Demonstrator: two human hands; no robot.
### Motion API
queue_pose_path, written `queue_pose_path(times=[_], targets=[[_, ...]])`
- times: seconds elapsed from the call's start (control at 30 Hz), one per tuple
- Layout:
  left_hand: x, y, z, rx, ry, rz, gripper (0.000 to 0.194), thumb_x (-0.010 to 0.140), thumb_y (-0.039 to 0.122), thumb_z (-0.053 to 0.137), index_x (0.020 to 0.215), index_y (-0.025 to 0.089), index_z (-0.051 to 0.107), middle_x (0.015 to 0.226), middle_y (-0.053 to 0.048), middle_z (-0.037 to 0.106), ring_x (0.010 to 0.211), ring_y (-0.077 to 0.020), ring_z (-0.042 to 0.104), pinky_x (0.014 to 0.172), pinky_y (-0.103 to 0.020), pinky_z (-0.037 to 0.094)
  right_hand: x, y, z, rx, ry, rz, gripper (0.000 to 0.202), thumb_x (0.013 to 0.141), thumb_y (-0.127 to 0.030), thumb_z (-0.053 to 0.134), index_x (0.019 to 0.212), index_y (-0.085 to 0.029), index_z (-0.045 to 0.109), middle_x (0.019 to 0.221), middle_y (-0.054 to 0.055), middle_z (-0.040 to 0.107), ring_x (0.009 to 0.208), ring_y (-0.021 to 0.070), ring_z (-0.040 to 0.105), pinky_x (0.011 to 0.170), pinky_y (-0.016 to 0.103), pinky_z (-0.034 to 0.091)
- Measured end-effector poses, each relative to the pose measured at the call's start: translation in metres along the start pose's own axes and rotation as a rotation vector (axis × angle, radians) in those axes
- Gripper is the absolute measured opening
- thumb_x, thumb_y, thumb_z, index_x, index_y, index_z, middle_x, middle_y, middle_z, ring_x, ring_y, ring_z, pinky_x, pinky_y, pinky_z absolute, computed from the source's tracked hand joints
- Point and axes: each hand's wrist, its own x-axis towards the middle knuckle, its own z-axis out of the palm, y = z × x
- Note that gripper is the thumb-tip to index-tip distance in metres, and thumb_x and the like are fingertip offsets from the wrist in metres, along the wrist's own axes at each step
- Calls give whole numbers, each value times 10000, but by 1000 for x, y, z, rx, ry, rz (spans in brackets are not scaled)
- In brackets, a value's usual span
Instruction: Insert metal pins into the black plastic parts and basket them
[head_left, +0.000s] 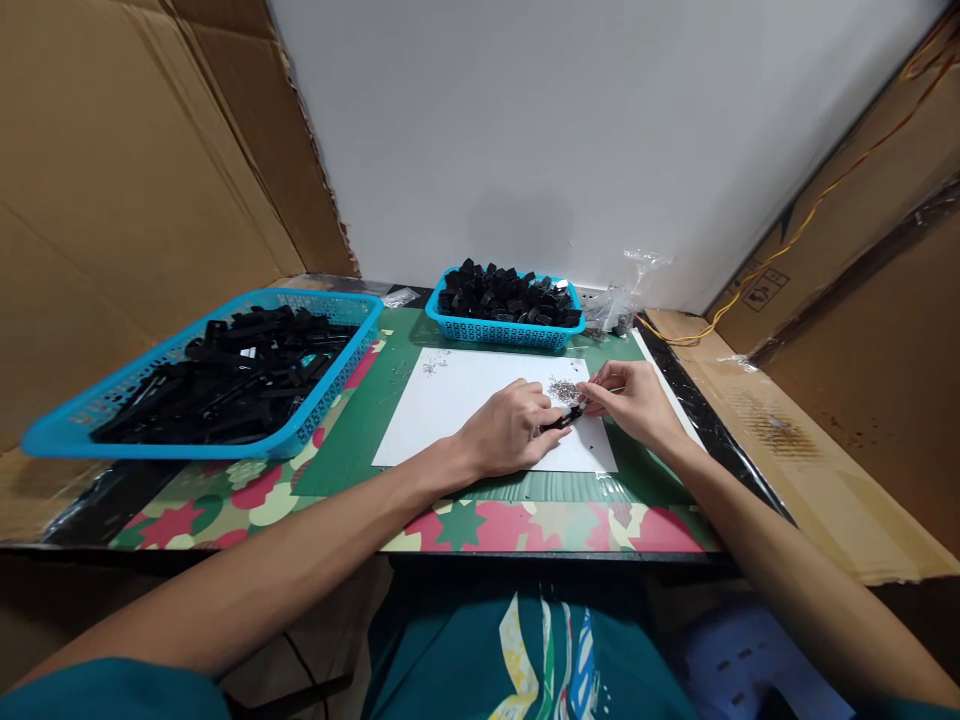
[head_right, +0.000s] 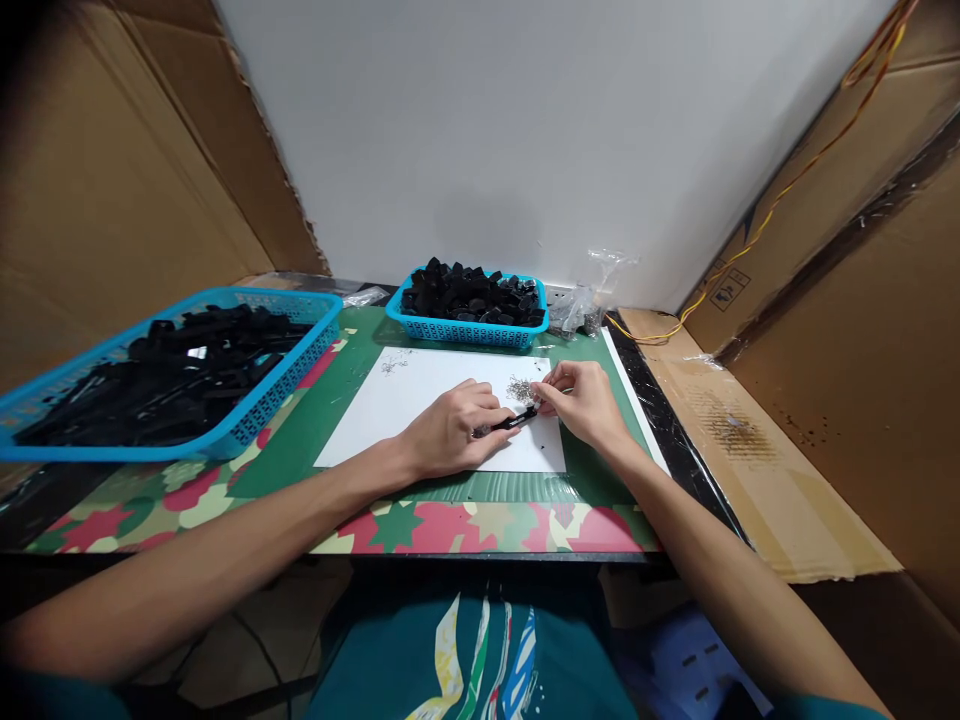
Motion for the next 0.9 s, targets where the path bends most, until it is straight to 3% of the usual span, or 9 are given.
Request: queue_pose_path(times=[0.33,0.57,0.67,0.8,0.9], targets=[[1,1,-3,-53,20,-51,321,1008,319,609,742,164,699,680,-29,626,712,-184,539,767,-354,411,-4,-7,2,-132,5,-56,366,830,-489,781,655,-199,642,656,106,756,619,249,742,585,327,544],[-2,5,-1,-73,67,-74,269,986,280,655,750,165,709,685,-34,669,718,-187,579,758,-356,396,-1,0,9,81,-8,61,468,719,-592,868,666,-192,632,715,126,773,628,253,748,592,347,600],[-1,5,-3,-99,170,-139,196,957,290,707,812,165,746,710,-35,698,711,-180,586,754,-353,414,0,-4,9,179,47,29,484,743,-629,843,739,-184,654,743,122,769,669,257,747,555,329,585],[4,1,-11,-216,362,-292,174,933,295,742,1052,177,791,868,-33,771,720,-153,584,775,-335,458,4,-7,-3,145,129,-124,395,918,-579,672,834,-196,633,681,36,686,579,185,644,527,293,499],[5,-4,-16,-347,406,-454,215,947,314,703,1102,189,785,909,-25,768,699,-137,560,698,-301,461,11,0,-16,-95,18,-137,328,977,-461,555,828,-189,659,573,-25,547,505,145,504,534,288,389]])
